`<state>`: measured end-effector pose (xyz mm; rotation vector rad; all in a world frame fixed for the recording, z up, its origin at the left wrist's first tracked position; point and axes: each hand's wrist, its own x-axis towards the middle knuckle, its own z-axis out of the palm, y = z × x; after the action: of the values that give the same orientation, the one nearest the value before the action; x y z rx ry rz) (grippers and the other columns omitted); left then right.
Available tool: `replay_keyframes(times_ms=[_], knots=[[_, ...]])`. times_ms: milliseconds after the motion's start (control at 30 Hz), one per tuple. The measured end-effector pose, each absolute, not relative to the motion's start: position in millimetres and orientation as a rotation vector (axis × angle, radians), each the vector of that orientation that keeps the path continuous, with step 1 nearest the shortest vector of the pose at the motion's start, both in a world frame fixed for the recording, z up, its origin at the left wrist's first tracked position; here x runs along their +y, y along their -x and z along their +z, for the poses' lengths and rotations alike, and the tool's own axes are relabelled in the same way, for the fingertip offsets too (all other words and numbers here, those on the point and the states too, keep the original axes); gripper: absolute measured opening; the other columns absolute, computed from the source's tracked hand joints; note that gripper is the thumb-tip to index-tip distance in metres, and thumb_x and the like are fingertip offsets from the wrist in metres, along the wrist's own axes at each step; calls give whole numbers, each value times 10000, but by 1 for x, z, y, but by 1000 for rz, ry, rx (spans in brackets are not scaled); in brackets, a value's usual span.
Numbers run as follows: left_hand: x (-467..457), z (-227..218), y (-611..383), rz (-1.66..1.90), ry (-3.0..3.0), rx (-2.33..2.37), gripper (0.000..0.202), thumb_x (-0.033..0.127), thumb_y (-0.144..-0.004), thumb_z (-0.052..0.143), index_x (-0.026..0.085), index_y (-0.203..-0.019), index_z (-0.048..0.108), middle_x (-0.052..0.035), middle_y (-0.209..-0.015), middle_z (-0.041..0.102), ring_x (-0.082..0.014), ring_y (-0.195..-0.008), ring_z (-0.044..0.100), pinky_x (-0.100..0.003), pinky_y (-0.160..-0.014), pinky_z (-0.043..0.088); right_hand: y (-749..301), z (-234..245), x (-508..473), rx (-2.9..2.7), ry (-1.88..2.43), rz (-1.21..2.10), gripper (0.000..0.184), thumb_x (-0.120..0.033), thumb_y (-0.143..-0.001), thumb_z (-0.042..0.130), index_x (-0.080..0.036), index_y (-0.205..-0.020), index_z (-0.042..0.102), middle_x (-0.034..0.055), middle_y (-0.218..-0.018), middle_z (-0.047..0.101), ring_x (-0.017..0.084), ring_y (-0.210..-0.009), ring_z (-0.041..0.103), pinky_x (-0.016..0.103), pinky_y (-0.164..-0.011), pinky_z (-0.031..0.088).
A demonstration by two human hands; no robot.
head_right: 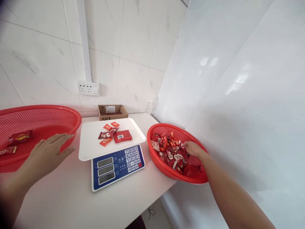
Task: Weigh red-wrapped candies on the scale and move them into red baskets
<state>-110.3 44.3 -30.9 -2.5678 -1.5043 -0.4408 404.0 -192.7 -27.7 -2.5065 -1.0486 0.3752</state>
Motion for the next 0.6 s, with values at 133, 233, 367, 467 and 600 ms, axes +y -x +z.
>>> replay_keyframes(times_ms=[133, 233, 367, 467, 600], knots=[[46, -34, 111, -430, 2561, -1507, 516, 392, -877, 299, 159, -1305, 469, -106, -1354, 491, -307, -1267, 394, -522, -1015, 297, -397, -10, -183, -924, 2410, 366, 317, -37, -511, 414, -183, -730, 590, 39, -778, 668, 131, -671, 601, 208, -590, 466], [47, -36, 111, -446, 2559, -1504, 508, 391, -881, 311, 160, -1305, 470, -111, -1359, 487, -309, -1268, 395, -523, -1019, 292, -384, 0, -175, -871, 2320, 359, 346, -73, -521, 401, -184, -797, 577, 51, -867, 664, 119, -677, 599, 203, -602, 473], [42, -30, 110, -484, 2574, -1529, 473, 374, -892, 341, 167, -1293, 480, -107, -1350, 501, -298, -1270, 397, -524, -1029, 286, -359, 12, -162, -876, 2186, 386, 302, -130, -544, 426, -195, -804, 563, 55, -930, 667, 133, -737, 614, 214, -656, 489], [34, -23, 108, -493, 2595, -1530, 438, 344, -886, 392, 160, -1267, 504, -125, -1334, 513, -301, -1256, 418, -532, -1033, 284, -329, 22, -147, -911, 2045, 473, 282, -166, -574, 465, -210, -838, 557, 49, -944, 668, 154, -761, 625, 237, -656, 500], [28, -18, 106, -506, 2610, -1576, 420, 336, -880, 423, 182, -1261, 506, -119, -1351, 496, -298, -1270, 407, -539, -1042, 279, -274, 33, -122, -1040, 1815, 690, 292, -186, -623, 540, -219, -912, 562, 37, -907, 676, 171, -785, 641, 264, -688, 513]])
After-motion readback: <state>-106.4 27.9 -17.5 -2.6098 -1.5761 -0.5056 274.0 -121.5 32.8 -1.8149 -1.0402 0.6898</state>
